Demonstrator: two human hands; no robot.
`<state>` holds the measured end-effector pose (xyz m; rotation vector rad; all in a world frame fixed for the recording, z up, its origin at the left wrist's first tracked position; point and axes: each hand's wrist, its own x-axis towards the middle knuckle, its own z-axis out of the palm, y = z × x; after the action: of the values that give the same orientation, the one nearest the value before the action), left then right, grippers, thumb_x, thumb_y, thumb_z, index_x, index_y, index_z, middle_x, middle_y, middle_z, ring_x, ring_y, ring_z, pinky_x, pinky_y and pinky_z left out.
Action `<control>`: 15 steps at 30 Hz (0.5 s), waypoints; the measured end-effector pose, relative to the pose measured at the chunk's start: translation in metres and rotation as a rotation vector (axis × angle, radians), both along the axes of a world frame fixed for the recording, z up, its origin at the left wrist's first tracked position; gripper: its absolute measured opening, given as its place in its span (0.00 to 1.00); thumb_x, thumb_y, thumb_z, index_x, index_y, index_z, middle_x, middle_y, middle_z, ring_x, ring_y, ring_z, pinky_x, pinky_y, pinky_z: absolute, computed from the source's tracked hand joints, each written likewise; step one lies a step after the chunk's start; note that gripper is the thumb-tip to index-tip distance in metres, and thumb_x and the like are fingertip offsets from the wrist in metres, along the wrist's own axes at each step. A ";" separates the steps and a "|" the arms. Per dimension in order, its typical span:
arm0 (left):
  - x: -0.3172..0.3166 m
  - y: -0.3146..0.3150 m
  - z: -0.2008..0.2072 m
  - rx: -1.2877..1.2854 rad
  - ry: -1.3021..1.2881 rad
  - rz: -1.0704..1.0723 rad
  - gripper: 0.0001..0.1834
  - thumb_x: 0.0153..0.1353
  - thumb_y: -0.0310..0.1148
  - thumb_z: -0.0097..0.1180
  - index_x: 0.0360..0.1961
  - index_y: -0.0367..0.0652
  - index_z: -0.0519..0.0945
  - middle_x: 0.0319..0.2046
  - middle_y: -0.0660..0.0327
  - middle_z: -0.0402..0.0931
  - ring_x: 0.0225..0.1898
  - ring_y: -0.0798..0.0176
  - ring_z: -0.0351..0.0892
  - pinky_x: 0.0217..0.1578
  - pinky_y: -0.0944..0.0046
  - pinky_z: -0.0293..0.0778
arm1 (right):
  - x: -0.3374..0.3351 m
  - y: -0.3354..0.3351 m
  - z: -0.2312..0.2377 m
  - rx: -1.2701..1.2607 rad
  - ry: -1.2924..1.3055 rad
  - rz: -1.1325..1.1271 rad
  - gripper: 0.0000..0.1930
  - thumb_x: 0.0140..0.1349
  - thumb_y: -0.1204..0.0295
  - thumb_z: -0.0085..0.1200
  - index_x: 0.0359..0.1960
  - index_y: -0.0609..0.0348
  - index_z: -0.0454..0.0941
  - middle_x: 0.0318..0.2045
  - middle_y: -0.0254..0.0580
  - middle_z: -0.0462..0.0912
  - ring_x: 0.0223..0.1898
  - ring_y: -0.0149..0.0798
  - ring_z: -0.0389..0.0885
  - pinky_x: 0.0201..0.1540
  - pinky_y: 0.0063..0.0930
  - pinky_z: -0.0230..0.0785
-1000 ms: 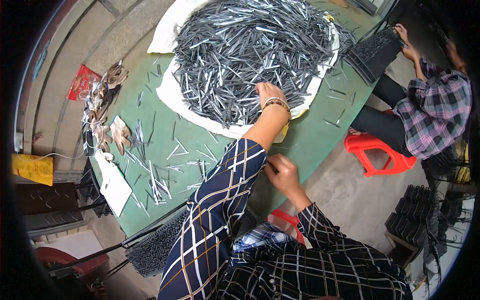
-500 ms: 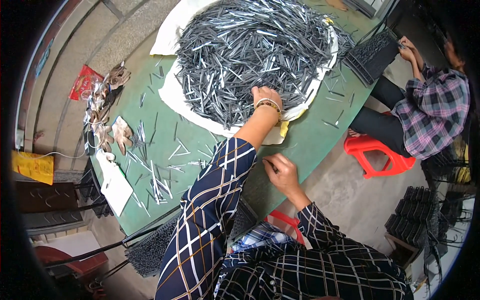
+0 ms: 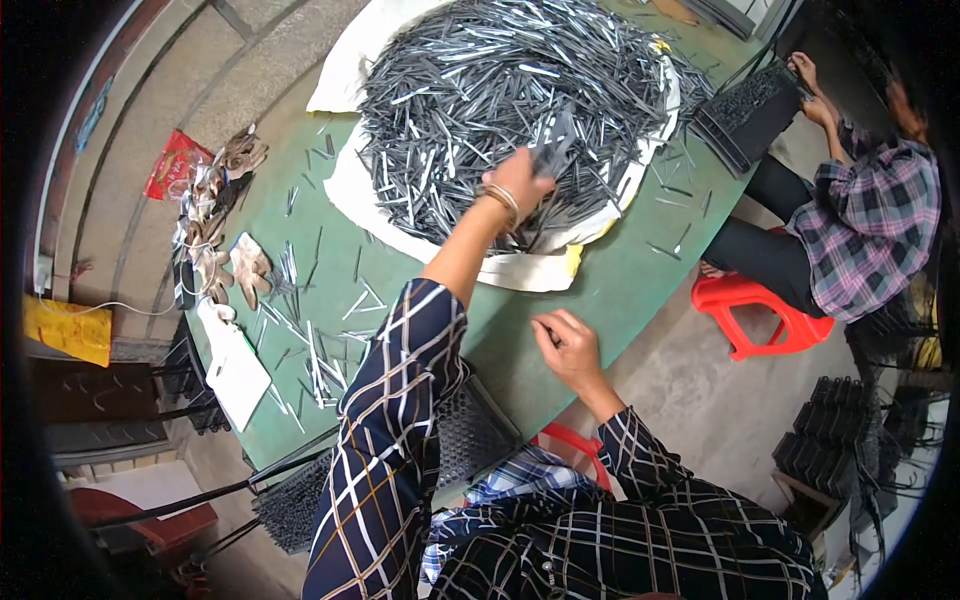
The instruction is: Insert small plastic components into a honeycomb-style plastic frame.
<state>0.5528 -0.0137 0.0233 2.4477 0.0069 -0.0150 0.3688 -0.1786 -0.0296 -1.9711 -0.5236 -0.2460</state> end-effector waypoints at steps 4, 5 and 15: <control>0.006 0.022 0.030 -0.759 -0.084 0.087 0.13 0.57 0.38 0.55 0.32 0.37 0.77 0.28 0.58 0.79 0.31 0.65 0.76 0.35 0.65 0.72 | 0.002 -0.012 0.000 -0.049 0.062 -0.031 0.03 0.53 0.77 0.56 0.30 0.62 0.78 0.25 0.42 0.78 0.20 0.39 0.76 0.23 0.28 0.68; 0.005 0.035 0.036 -0.993 -0.001 0.144 0.12 0.57 0.38 0.55 0.31 0.38 0.77 0.28 0.57 0.79 0.32 0.64 0.77 0.35 0.66 0.73 | 0.001 -0.010 0.002 -0.045 0.055 -0.029 0.03 0.53 0.77 0.56 0.30 0.62 0.79 0.25 0.41 0.78 0.20 0.38 0.76 0.23 0.27 0.68; -0.030 0.068 0.043 -1.741 0.068 0.160 0.06 0.59 0.31 0.53 0.32 0.39 0.73 0.23 0.61 0.72 0.29 0.64 0.74 0.38 0.57 0.77 | -0.001 -0.002 0.005 -0.038 0.032 -0.041 0.03 0.54 0.77 0.56 0.29 0.61 0.79 0.25 0.41 0.78 0.18 0.36 0.75 0.22 0.26 0.67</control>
<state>0.5228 0.0542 0.0663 0.7007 0.1500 -0.0199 0.3675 -0.1809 -0.0244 -2.0212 -0.4710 -0.2306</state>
